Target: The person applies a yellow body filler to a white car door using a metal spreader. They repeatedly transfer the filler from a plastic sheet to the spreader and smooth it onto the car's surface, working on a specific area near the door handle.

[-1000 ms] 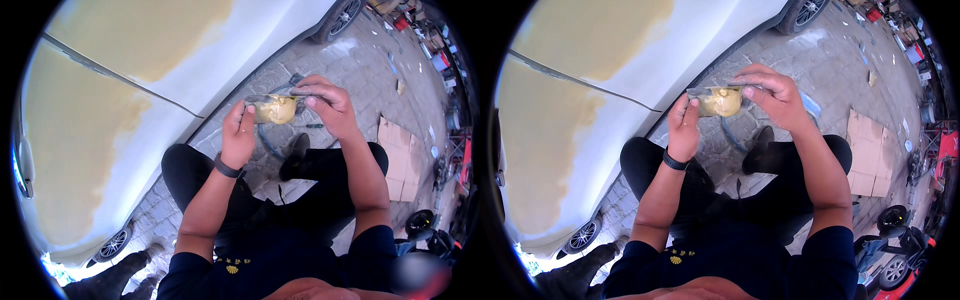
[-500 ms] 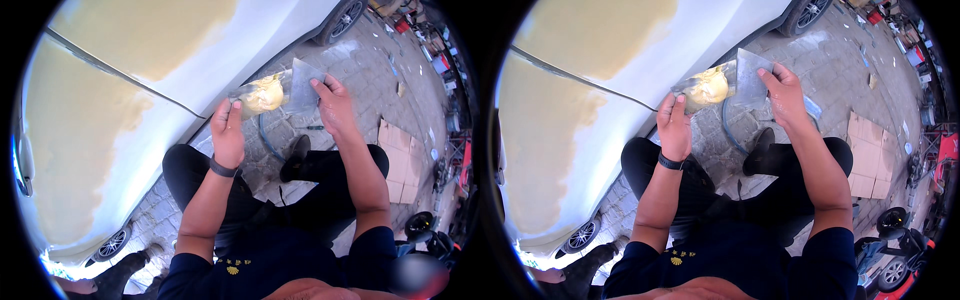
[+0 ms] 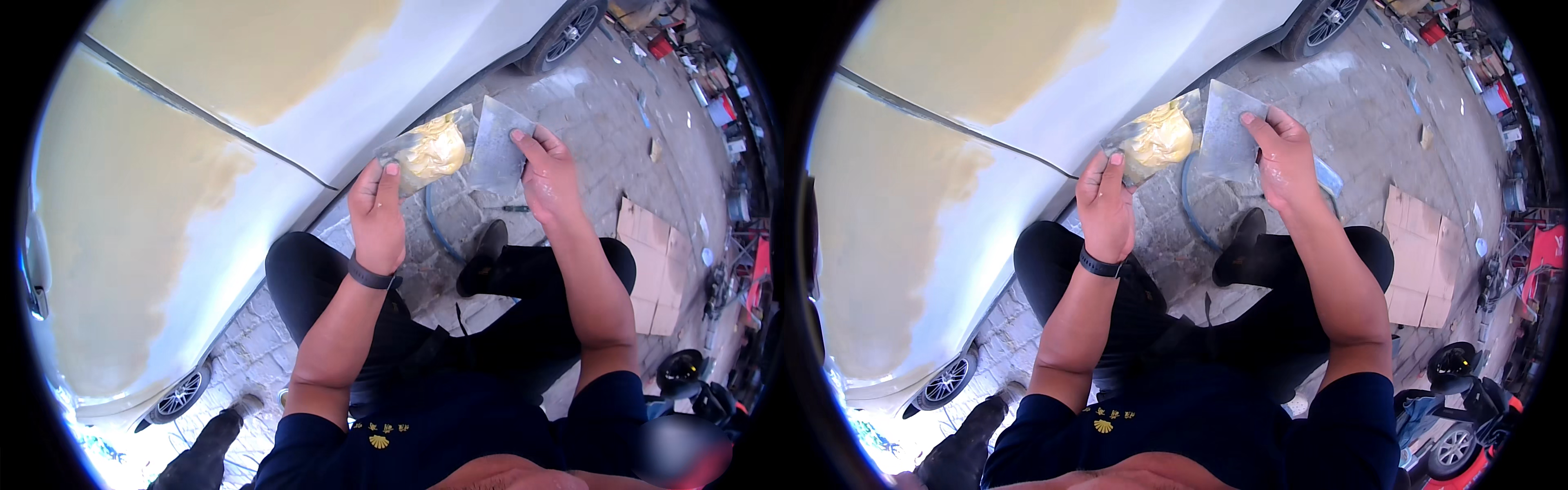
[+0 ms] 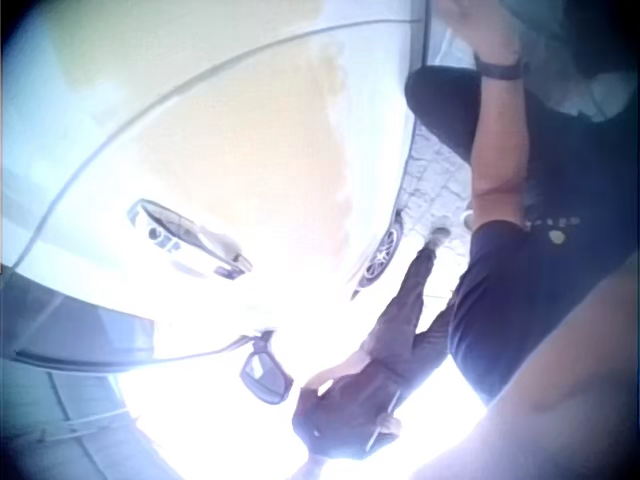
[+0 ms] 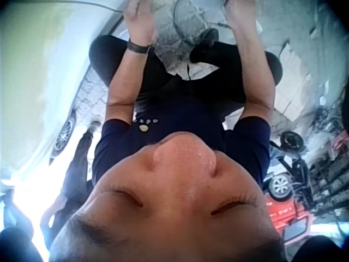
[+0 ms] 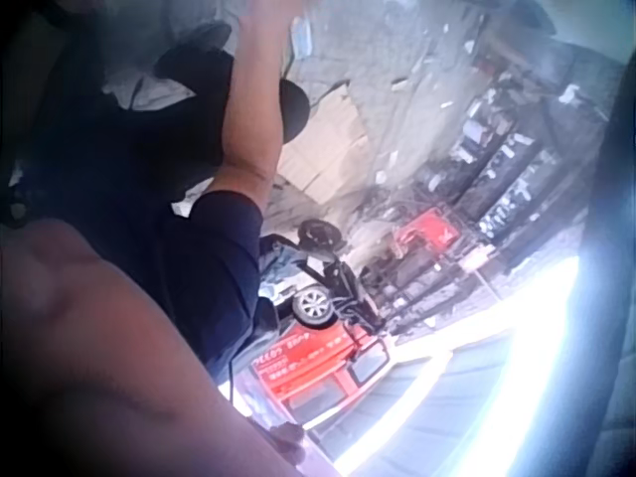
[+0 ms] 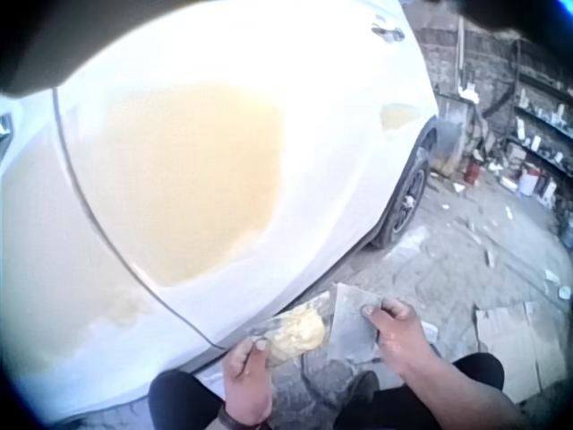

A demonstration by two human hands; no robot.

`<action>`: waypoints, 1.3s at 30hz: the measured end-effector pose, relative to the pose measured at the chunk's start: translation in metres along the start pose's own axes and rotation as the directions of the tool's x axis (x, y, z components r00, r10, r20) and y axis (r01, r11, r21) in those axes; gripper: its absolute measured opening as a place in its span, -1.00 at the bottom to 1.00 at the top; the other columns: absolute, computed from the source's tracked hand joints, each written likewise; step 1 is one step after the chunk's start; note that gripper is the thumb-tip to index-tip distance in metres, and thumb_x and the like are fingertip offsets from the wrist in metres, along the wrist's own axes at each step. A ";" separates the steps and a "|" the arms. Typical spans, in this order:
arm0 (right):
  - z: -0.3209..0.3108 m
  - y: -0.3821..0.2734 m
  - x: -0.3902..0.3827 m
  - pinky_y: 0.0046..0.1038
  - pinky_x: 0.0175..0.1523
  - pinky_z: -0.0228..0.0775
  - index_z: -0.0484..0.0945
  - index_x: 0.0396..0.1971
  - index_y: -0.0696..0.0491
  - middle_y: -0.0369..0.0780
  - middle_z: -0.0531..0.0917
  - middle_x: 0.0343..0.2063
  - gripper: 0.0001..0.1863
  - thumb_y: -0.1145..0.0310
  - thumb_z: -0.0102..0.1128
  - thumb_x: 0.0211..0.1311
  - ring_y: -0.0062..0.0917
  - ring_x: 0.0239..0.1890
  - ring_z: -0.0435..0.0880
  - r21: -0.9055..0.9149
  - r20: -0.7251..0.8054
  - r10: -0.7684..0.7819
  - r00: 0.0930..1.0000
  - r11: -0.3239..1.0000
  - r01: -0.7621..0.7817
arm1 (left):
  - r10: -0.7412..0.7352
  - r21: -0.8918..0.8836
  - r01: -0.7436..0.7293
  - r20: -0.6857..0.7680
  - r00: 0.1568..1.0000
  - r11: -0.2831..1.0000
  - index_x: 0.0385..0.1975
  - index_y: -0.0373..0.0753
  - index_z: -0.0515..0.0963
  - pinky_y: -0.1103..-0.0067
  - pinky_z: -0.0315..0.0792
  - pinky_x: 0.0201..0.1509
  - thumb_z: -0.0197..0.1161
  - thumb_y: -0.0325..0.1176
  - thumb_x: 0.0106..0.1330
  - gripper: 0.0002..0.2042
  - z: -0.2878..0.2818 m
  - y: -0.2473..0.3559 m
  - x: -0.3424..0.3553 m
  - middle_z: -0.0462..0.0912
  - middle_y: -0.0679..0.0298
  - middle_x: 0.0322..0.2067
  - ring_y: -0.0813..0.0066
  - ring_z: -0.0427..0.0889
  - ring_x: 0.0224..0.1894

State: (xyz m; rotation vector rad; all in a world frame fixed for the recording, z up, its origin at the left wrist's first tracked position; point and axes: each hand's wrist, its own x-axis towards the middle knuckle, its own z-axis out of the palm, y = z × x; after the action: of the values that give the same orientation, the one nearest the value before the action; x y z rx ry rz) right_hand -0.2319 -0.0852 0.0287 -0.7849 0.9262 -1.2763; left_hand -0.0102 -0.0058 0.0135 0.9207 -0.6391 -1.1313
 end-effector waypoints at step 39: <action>0.009 -0.024 -0.025 -0.54 -0.10 0.44 0.70 -0.03 0.23 -0.15 0.69 -0.06 -0.79 0.54 0.30 0.39 -0.56 -0.17 0.62 -0.234 0.514 -0.367 0.775 0.809 0.539 | -0.208 0.139 0.181 0.207 0.956 0.974 0.04 -0.31 0.58 0.52 0.46 0.06 0.10 -0.29 0.66 -0.77 -0.007 -0.002 -0.005 0.68 0.35 -0.09 0.57 0.59 -0.04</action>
State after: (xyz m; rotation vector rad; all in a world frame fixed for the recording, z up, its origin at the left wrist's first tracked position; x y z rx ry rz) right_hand -0.2351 -0.0642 0.0570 -1.6205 0.6080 -1.2632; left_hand -0.0069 0.0004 0.0084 0.9835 -0.8168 -1.3975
